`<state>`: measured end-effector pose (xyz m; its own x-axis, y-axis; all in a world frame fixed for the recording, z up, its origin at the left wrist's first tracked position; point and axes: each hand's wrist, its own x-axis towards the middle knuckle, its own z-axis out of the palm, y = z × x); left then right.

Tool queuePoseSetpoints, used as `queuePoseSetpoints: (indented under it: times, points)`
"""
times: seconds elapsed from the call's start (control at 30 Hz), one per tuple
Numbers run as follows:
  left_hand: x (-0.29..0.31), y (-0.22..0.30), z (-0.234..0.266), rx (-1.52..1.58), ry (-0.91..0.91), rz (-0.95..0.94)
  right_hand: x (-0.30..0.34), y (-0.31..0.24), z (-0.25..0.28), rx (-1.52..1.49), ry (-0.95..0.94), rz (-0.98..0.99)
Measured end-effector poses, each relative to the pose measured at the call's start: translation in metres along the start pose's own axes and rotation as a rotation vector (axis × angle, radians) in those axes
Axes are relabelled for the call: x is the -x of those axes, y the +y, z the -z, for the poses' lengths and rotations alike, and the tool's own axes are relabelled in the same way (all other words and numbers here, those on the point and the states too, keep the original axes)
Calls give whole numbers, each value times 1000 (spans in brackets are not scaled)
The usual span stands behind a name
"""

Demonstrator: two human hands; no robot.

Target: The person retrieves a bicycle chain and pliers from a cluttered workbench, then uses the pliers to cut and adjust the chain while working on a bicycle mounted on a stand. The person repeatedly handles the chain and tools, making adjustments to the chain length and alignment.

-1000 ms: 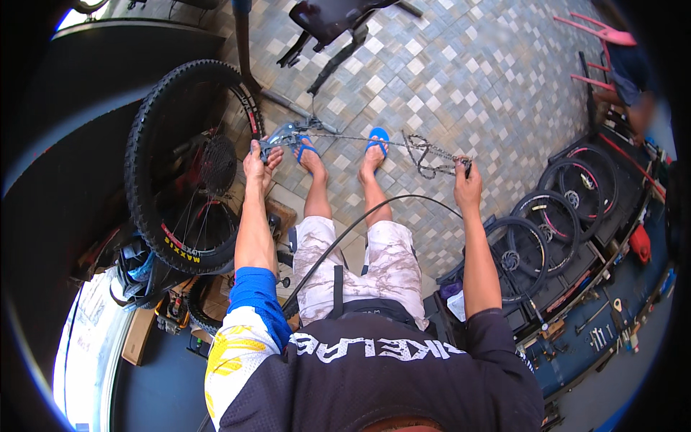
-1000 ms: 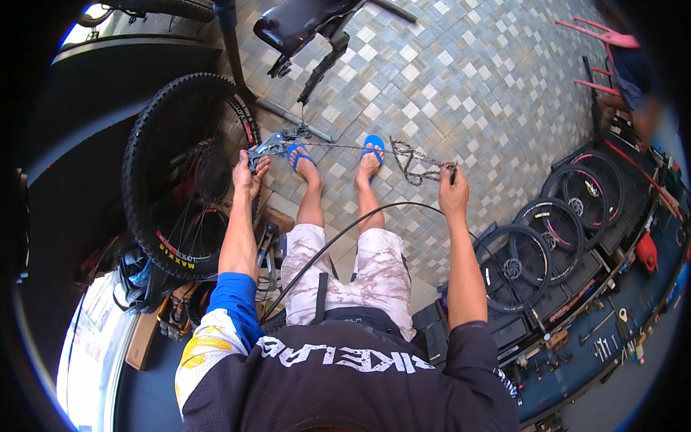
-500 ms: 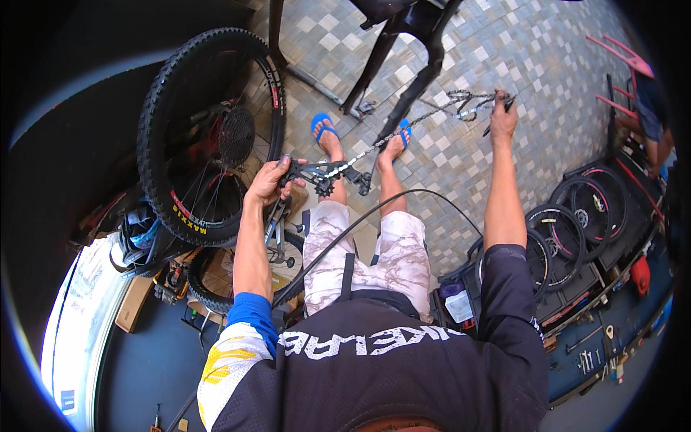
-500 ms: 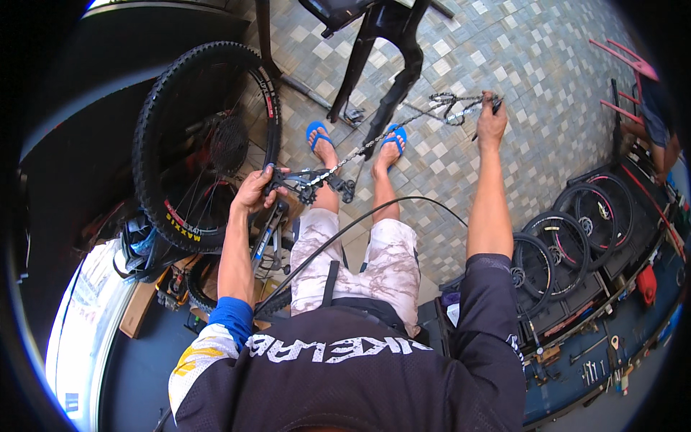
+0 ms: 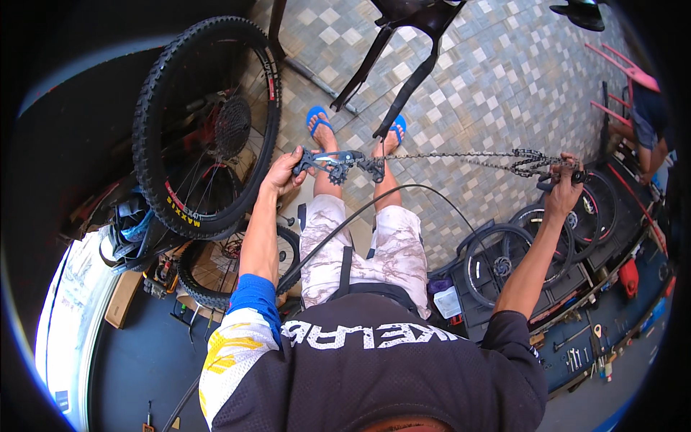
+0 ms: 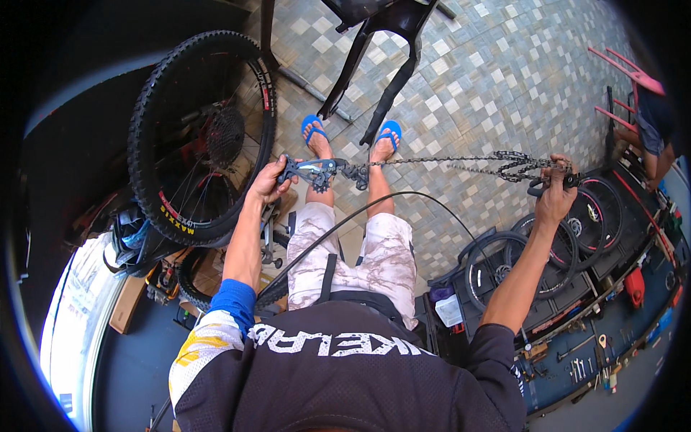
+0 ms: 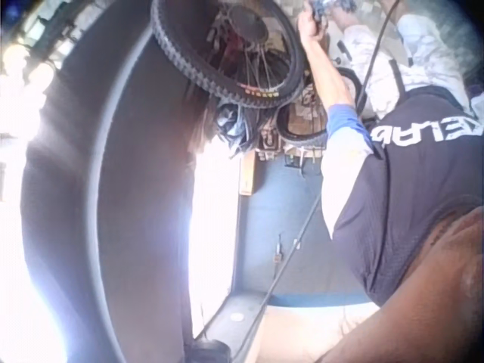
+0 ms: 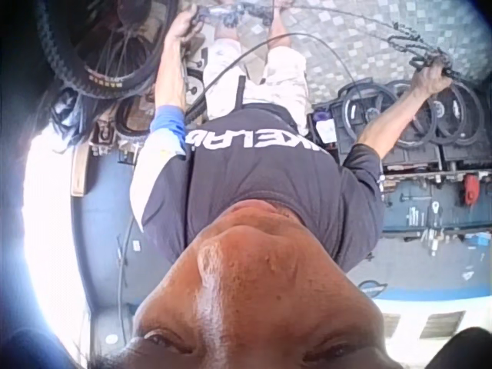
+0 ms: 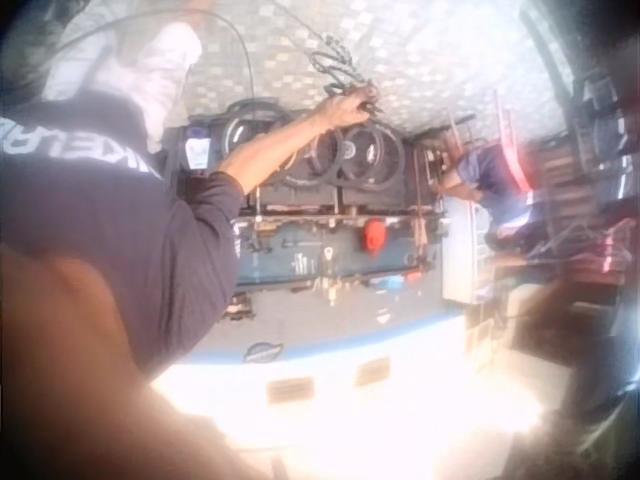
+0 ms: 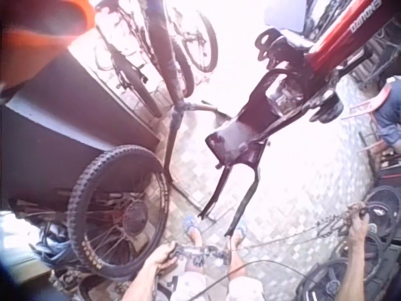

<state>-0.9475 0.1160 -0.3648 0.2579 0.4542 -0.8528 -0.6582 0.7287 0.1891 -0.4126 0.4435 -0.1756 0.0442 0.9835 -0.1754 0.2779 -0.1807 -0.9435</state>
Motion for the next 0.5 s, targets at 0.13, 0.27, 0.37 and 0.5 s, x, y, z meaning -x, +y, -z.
queuePoseSetpoints:
  times: [0.13, 0.27, 0.37, 0.5]
  points:
    - [-6, -5, -2, -13, -122, -26, 3, 58, 26, 75, 197, -167]
    - [-13, -11, -31, -84, -5, -18, 14, 105, 43, 118, 290, -281]
    - [-17, -19, -29, -13, 78, -83, 13, 102, 37, 81, 242, -310]
    - [-23, -27, -27, 240, -35, -189, 10, 87, 26, 26, 165, -298]
